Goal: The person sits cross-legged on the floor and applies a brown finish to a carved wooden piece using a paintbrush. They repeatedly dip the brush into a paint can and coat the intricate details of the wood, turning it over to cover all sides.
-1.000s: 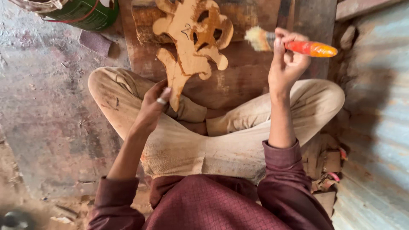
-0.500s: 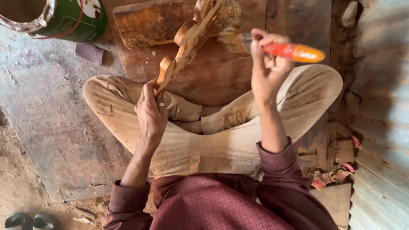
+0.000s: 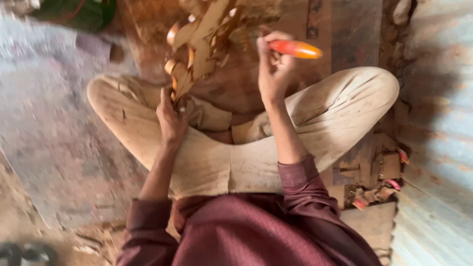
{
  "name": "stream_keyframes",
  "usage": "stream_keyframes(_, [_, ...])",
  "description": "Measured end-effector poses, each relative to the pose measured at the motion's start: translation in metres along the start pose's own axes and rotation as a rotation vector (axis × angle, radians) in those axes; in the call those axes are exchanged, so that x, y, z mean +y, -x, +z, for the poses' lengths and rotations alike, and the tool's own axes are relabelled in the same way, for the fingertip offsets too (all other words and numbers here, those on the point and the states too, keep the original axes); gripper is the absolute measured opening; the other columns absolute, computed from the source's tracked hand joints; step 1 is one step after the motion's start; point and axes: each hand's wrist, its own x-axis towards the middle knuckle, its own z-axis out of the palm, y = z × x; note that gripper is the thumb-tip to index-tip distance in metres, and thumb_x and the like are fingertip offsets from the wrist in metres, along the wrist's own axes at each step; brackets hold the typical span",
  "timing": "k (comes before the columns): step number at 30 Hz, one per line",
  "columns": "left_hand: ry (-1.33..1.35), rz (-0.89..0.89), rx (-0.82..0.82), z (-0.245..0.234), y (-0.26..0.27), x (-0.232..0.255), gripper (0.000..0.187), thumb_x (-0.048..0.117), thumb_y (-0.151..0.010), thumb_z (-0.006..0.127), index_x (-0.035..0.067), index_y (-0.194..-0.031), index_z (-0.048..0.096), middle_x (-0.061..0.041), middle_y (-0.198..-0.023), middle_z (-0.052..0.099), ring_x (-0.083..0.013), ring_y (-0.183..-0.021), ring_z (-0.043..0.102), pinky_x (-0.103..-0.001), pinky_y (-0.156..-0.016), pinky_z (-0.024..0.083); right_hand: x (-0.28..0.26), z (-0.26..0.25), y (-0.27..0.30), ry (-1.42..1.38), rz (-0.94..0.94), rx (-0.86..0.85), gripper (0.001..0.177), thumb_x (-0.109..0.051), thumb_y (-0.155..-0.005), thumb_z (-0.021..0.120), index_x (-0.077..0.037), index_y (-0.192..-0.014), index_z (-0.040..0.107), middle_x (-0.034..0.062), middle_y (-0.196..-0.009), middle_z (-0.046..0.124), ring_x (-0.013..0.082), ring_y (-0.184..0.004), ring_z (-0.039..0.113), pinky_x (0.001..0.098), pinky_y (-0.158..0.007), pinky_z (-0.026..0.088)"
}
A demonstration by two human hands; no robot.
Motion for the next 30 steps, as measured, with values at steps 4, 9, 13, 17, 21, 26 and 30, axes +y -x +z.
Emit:
stream_keyframes(4, [0.009,0.014,0.009,0.004,0.010,-0.008,0.037,-0.013,-0.093,0.054,0.000,-0.127,0.051,-0.020,-0.102,0.071,-0.0340,-0.094,0.073,-0.039,-0.082,0.057,-0.011,-0.005,0.004,0.144,0.045,0.029,0.012,-0.014,-0.104,0.071,-0.007,-0.109,0.064,-0.0011,-0.094,0.060,0.0030,-0.072,0.046,0.0172,-0.062,0.038])
stream_keyframes(9, [0.033,-0.014,0.002,0.002,0.008,-0.012,0.037,-0.013,-0.095,0.055,0.001,-0.129,0.050,-0.019,-0.102,0.070,-0.0343,-0.092,0.072,-0.039,-0.080,0.056,-0.030,-0.004,0.015,-0.019,0.089,0.193,0.011,-0.011,-0.105,0.072,-0.007,-0.109,0.063,-0.0042,-0.094,0.057,0.0006,-0.074,0.045,0.0180,-0.064,0.039])
stream_keyframes(13, [0.068,-0.078,-0.024,0.004,0.004,-0.007,0.031,-0.011,-0.100,0.056,0.003,-0.128,0.051,-0.016,-0.098,0.072,-0.0307,-0.091,0.074,-0.038,-0.081,0.057,-0.028,0.011,0.031,0.037,0.157,0.110,0.011,-0.004,-0.103,0.072,-0.006,-0.107,0.061,-0.0038,-0.095,0.057,0.0029,-0.080,0.049,0.0197,-0.069,0.042])
stream_keyframes(17, [0.048,-0.026,0.034,0.000,0.004,0.000,0.033,-0.009,-0.095,0.063,0.002,-0.125,0.055,-0.022,-0.097,0.068,-0.0343,-0.087,0.072,-0.041,-0.077,0.056,-0.016,0.022,0.048,0.037,0.116,0.112,0.010,-0.002,-0.104,0.071,-0.005,-0.108,0.062,-0.0016,-0.102,0.062,0.0044,-0.086,0.054,0.0223,-0.078,0.048])
stream_keyframes(21, [-0.026,0.014,0.015,0.003,0.002,0.007,0.034,-0.011,-0.094,0.061,0.002,-0.125,0.056,-0.022,-0.099,0.069,-0.0398,-0.092,0.069,-0.042,-0.079,0.055,-0.016,0.021,0.055,0.024,0.087,-0.053,0.007,-0.003,-0.104,0.067,-0.004,-0.108,0.061,0.0008,-0.108,0.063,0.0084,-0.101,0.062,0.0242,-0.089,0.055])
stream_keyframes(26, [0.032,-0.071,0.006,-0.001,0.012,0.000,0.041,-0.014,-0.090,0.057,0.000,-0.128,0.053,-0.024,-0.099,0.066,-0.0387,-0.089,0.069,-0.040,-0.077,0.055,-0.041,0.020,0.059,0.191,0.154,0.261,0.008,0.003,-0.105,0.068,0.002,-0.107,0.061,0.0053,-0.097,0.051,0.0114,-0.085,0.043,0.0260,-0.082,0.043])
stream_keyframes(30, [0.058,-0.058,0.000,0.002,0.000,-0.002,0.038,-0.015,-0.092,0.054,0.003,-0.126,0.052,-0.019,-0.097,0.068,-0.0350,-0.092,0.073,-0.040,-0.081,0.057,-0.047,0.027,0.042,-0.033,0.012,0.182,0.012,-0.004,-0.106,0.064,-0.005,-0.114,0.056,0.0047,-0.120,0.065,0.0099,-0.110,0.063,0.0244,-0.099,0.052])
